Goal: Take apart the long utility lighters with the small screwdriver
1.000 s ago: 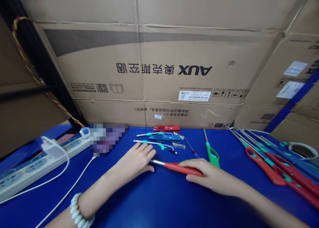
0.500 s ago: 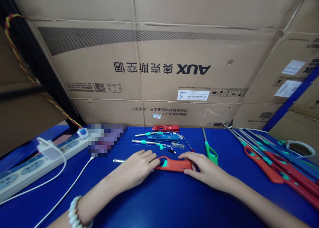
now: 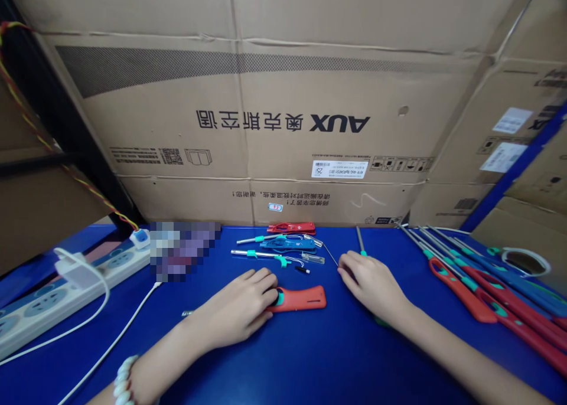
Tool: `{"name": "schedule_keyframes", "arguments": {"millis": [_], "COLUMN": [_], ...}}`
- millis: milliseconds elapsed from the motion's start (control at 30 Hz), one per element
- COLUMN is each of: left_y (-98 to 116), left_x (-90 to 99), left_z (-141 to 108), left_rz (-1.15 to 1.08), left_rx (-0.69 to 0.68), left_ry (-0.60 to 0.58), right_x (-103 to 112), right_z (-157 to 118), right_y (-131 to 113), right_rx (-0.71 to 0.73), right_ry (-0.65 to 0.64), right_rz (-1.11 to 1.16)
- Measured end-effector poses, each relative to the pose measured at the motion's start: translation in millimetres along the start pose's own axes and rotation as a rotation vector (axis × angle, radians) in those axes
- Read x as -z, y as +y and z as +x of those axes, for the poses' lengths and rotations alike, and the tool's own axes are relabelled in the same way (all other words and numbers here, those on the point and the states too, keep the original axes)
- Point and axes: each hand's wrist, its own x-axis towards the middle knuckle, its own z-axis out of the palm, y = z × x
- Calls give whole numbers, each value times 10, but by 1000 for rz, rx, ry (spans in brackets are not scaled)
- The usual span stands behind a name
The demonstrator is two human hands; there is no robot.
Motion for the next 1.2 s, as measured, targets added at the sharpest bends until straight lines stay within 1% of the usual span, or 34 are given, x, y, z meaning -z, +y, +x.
{"name": "schedule_keyframes", "arguments": {"millis": [100, 200, 333, 400, 500, 567, 600, 667, 733, 767, 833, 900, 933, 1000, 1100, 1200], "left_y": [-12, 8, 78, 112, 147, 166, 175, 197, 219, 230, 247, 258, 259, 257, 244, 237], "left_x": [26, 28, -20, -63, -124, -142, -142, -134, -122, -119, -119, -125, -130, -140, -156, -169], "left_z": [-16, -12, 10, 18, 24, 29, 32, 39, 46, 49, 56, 62, 65, 70, 72, 72], "left_rz": [-40, -38, -36, -48, -62, -79, -87, -96, -90, -84, -70, -62, -62, -66, -75, -87], "left_rx": [-21, -16, -44, -81, -108, -112, -113, -120, -138, -150, -168, -169, -166, -160, -169, -176], "left_ry": [24, 38, 63, 83, 83, 75, 70, 61, 55, 51, 43, 34, 37, 63, 108, 119], "right_x": [-26, -70, -73, -31, 71, 147, 182, 237, 270, 278, 283, 281, 283, 291, 306, 303], "right_z": [41, 46, 41, 47, 63, 74, 78, 77, 58, 41, -6, -58, -81, -110, -118, -111], "right_y": [68, 80, 92, 117, 190, 251, 275, 291, 247, 202, 87, -30, -79, -145, -178, -180], "right_rx": [-4, -3, -15, -33, -71, -99, -112, -129, -122, -102, -76, -41, -20, 19, 70, 102], "right_ry": [-44, -89, -95, -84, -53, -11, 32, 170, 290, 313, 302, 264, 241, 212, 189, 156], "right_rz": [-161, -185, -190, -206, -240, -254, -243, -113, 164, 339, 657, 862, 908, 914, 815, 752]}}
